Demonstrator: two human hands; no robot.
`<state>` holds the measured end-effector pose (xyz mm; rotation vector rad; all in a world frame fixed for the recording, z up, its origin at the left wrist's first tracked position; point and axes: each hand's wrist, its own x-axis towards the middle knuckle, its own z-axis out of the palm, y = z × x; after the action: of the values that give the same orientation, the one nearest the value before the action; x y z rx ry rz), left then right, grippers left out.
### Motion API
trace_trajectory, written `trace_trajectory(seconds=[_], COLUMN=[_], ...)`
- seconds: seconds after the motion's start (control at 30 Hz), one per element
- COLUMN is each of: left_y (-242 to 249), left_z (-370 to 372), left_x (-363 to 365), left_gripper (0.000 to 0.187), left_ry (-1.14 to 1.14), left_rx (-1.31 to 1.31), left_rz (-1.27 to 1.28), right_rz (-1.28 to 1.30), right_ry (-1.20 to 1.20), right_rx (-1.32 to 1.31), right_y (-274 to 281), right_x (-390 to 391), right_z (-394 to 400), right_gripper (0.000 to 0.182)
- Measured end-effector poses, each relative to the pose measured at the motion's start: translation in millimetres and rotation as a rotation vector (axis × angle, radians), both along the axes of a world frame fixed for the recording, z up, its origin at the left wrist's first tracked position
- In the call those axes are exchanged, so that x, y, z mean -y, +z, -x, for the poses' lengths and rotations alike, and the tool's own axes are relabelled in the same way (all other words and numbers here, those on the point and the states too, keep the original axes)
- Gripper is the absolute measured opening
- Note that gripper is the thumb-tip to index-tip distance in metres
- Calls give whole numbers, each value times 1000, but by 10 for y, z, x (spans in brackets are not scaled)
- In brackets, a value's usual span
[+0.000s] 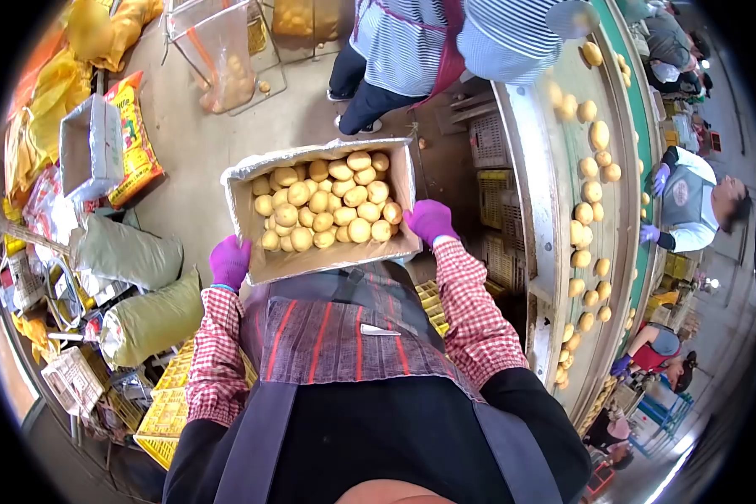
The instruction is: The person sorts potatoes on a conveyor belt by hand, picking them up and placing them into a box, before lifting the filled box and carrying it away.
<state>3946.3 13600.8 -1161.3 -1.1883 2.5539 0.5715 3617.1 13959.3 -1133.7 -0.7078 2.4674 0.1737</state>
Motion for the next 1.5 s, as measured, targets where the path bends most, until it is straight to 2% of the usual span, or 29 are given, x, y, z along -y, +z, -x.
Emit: trace_trajectory(seconds=[0.1,0.17,0.2,0.3,0.33,0.37,0.4,0.43,0.47,0.5,0.53,0.57,0.63,0.7,0.77,0.83,0.9,0.97,1.07,1.17,1.2,1.23,1.3,1.37,1.4,1.43,1.5], left_y=[21,-146,-190,-168,-142,-105,-526,-726,-559,-318,178,59,282,466,1212,1667,1674,1925,1918,1405,1389,1380,1357,1315,1363,1197,1283], left_z=[-1,15,145,273,312,308,202,166,136,77,218,162,402,830,1394,2036,2565,3076,3871,4807,4944,5030,5070,4967,4790,4735,4469], left_x=[19,87,200,366,408,379,603,671,496,203,-160,-241,-703,-1104,-2018,-2636,-3527,-4274,-4995,-5146,-5254,-5387,-5576,-5660,-5827,-5907,-6256], left_gripper=[48,49,49,56,58,52,46,40,44,58,76,84,81,75,68,60,57,53,55,63,67,70,72,70,68,68,69], left_ry=[13,37,45,-152,-165,-111,-419,-551,-76,1,27,-45,-152,-399,-524,-720,-1014,-1112,-1081,-956,-914,-869,-825,-956,-1018,-1088,-1173], left_rx=[-27,-105,-169,64,131,180,169,218,-21,-190,-28,-134,-362,-614,-623,-337,-981,-1091,-1071,-1037,-897,-755,-868,-744,-766,-945,-740], left_rz=[25,11,15,104,45,57,57,158,-25,179,354,531,663,527,334,-103,276,279,274,303,315,328,253,99,51,-96,-58], right_rz=[54,225,197,150,193,191,216,273,379,411,572,582,1077,1043,1028,873,771,732,736,776,805,794,680,639,620,625,628], right_ry=[-49,-116,-109,-195,-205,-229,-171,-195,-192,-203,-56,-52,-69,-183,-394,-454,-398,-312,-180,-371,-409,-488,-528,-506,-499,-486,-456], right_rx=[-82,-137,-120,-27,12,91,61,69,29,48,3,-19,-399,-835,-835,-942,-904,-842,-774,-776,-772,-693,-621,-640,-648,-667,-707], right_y=[20,-54,-41,148,-24,-11,-27,-67,186,350,377,573,904,1246,1403,1418,1302,1223,1187,1050,995,916,984,920,881,821,755], right_x=[-103,-114,-59,104,81,41,-38,-88,-216,-337,-554,-695,-1182,-1676,-2308,-2897,-3364,-3788,-4387,-4962,-5192,-5397,-5693,-5844,-5895,-5933,-6023], right_z=[-161,-151,-91,-57,-23,-36,-128,-194,-346,-438,-480,-512,-537,-426,-252,-128,-116,-161,-324,-622,-743,-868,-1088,-1255,-1340,-1363,-1377], right_gripper=[46,46,46,39,40,39,39,39,39,41,42,36,34,36,40,44,45,47,54,57,59,62,65,63,62,61,60])
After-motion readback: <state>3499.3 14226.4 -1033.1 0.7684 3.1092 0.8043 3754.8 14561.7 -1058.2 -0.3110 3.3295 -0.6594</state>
